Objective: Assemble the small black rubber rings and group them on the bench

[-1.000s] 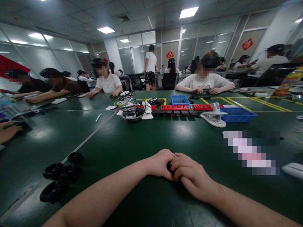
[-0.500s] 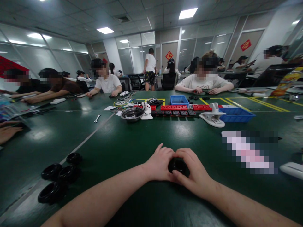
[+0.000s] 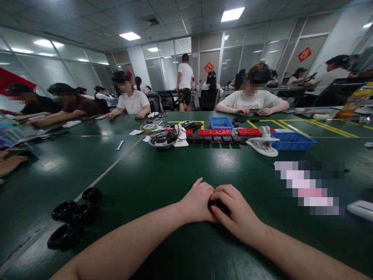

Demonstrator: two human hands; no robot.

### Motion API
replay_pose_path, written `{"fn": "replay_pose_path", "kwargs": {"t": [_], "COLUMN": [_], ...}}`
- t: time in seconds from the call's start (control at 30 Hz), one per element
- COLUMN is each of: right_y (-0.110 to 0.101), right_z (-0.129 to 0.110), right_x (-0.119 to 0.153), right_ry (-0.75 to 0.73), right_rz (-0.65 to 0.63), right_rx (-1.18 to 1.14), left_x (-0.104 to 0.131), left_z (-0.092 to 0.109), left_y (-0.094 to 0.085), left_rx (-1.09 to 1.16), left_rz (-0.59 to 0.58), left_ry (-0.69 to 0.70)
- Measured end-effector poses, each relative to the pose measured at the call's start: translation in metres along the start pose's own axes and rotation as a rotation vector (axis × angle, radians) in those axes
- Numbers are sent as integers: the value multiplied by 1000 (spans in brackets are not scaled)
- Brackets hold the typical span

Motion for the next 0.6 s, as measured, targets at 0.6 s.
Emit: {"fn": "replay_pose_path", "kwargs": {"t": [0.6], "right_y": [-7], "right_z": [-29], "right_x": [3], "right_ry": [-345], "right_rz": [48], "right_rx": [-236], "left_x": [-3], "left_z": [-2], "left_y": [4], "left_rx": [107], "left_rz": [-136], "left_ry": [157]}}
Point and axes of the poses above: each hand's wrist, its own x-axis away from the middle knuckle, its own y-axis out of the palm, z = x × y, the point moved 7 cm from there along -x, towards the middle knuckle, and after that the axes turned 8 degrees about -y, right-handed, at the moved point
